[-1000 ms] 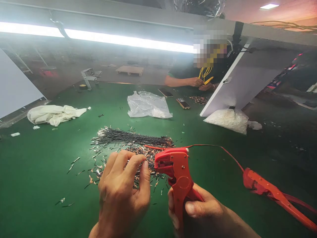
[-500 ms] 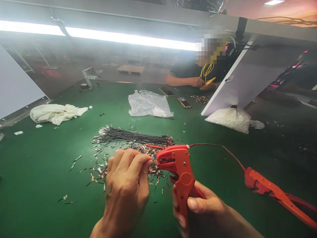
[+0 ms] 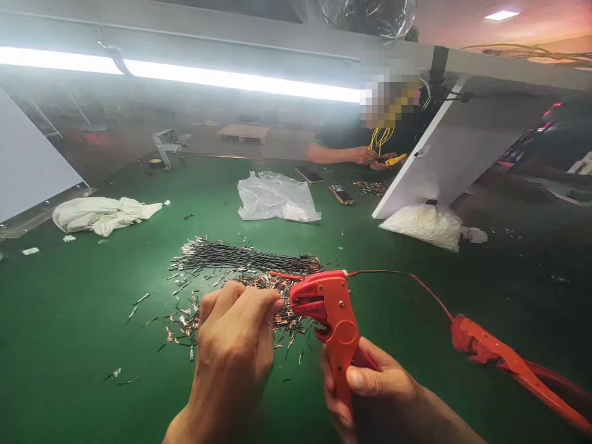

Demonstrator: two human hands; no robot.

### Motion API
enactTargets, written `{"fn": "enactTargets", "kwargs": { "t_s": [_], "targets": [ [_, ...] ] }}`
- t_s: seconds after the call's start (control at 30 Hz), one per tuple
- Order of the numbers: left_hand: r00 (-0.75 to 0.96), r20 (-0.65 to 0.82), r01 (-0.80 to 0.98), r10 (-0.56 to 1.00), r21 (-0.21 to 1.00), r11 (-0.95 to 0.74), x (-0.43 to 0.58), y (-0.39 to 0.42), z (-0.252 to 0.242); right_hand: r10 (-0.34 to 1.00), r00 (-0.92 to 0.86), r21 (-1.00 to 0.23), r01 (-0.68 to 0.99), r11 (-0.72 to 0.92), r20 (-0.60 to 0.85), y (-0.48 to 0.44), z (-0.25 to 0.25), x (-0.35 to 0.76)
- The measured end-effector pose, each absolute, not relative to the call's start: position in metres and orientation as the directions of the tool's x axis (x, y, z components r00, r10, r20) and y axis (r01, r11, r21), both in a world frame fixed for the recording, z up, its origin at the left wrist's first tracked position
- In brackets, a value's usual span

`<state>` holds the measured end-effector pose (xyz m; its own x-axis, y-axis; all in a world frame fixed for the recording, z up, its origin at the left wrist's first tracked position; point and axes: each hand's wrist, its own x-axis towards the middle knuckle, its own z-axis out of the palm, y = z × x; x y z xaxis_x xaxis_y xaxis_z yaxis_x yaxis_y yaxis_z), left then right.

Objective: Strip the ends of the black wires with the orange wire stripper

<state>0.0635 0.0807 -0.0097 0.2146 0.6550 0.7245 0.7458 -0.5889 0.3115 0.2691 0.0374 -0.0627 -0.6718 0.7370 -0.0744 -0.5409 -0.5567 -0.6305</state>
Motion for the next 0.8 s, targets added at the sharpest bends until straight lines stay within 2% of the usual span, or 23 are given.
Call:
{"fn": "enactTargets", "kwargs": {
  "t_s": [0.17,0.57,0.8],
  "targets": [
    [0.224,0.691,0.737,0.688,0.342,-0.583,0.0645,0.0837,-0.0150,0.741,-0.668,-0.630,-0.549,-0.549,-0.064,0.0378,-0.0630,0.2692],
    [0.283,0.684,0.706,0.672,0.326,-0.629,0.0618,0.0826,-0.0161,0.739,-0.671,-0.588,-0.573,-0.571,-0.064,0.0365,-0.0653,0.2676],
    [0.232,0.673,0.688,0.703,0.397,-0.607,0.0639,0.0811,-0.0174,0.751,-0.656,-0.557,-0.598,-0.576,-0.074,0.0364,-0.0645,0.2676]
  ]
}}
